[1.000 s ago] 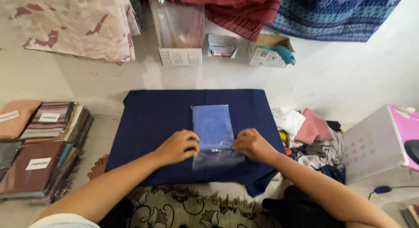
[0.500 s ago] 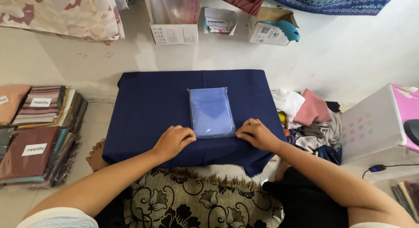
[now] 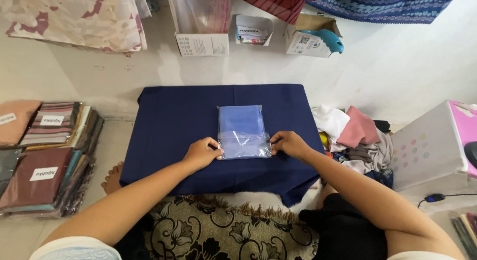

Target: The person folds a blue piece of fabric on a dark blue mat, using a lint roller to clean it before and during the folding process. They then place the folded fabric into a clear plastic bag, seal it, and add a label.

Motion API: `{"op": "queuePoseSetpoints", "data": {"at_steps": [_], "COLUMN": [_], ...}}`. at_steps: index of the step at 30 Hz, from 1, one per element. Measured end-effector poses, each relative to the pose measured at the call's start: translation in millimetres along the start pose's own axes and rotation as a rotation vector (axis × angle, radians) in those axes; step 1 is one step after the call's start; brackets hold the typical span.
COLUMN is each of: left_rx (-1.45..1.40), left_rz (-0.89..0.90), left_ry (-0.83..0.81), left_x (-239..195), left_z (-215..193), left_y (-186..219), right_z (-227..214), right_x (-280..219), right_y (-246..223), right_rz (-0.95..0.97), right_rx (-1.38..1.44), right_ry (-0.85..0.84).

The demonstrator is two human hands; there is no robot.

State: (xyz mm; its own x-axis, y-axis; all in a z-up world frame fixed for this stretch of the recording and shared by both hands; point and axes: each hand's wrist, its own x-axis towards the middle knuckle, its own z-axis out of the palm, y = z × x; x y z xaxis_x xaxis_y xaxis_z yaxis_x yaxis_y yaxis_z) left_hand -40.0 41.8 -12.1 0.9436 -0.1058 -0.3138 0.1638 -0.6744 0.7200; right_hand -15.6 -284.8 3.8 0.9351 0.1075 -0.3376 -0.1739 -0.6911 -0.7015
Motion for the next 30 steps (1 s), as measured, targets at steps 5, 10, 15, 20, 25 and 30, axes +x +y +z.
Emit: {"op": "queuePoseSetpoints", "data": {"at_steps": [5, 10, 15, 20, 25, 30], "left_rx": [-0.005, 0.000, -0.054, -0.034, -0.039, -0.120], "left_rz": [-0.040, -0.053, -0.070, -0.076, -0.089, -0.122], "left_ry": [-0.007, 0.001, -0.016, -0.021, -0.027, -0.048], "left_x": [-2, -2, -11, -8, -10, -15], "left_z": [-2, -4, -9, -9, -13, -16], "left_y": [4, 9, 19, 18, 16, 16], "right_z": [-10, -7, 19, 48, 48, 49], "right_x": [-11, -39, -37, -11, 28, 36], "right_y": [-9, -48, -80, -80, -73, -71], "right_rz": [-0.084, -0.446, -0.995, -0.916, -0.582, -0.488], "right_rx": [0.088, -0.083, -0.549, -0.589, -0.713, -0.746], "right_ry": [0.160, 0.557, 0.524, 0.399, 0.179, 0.142]}}
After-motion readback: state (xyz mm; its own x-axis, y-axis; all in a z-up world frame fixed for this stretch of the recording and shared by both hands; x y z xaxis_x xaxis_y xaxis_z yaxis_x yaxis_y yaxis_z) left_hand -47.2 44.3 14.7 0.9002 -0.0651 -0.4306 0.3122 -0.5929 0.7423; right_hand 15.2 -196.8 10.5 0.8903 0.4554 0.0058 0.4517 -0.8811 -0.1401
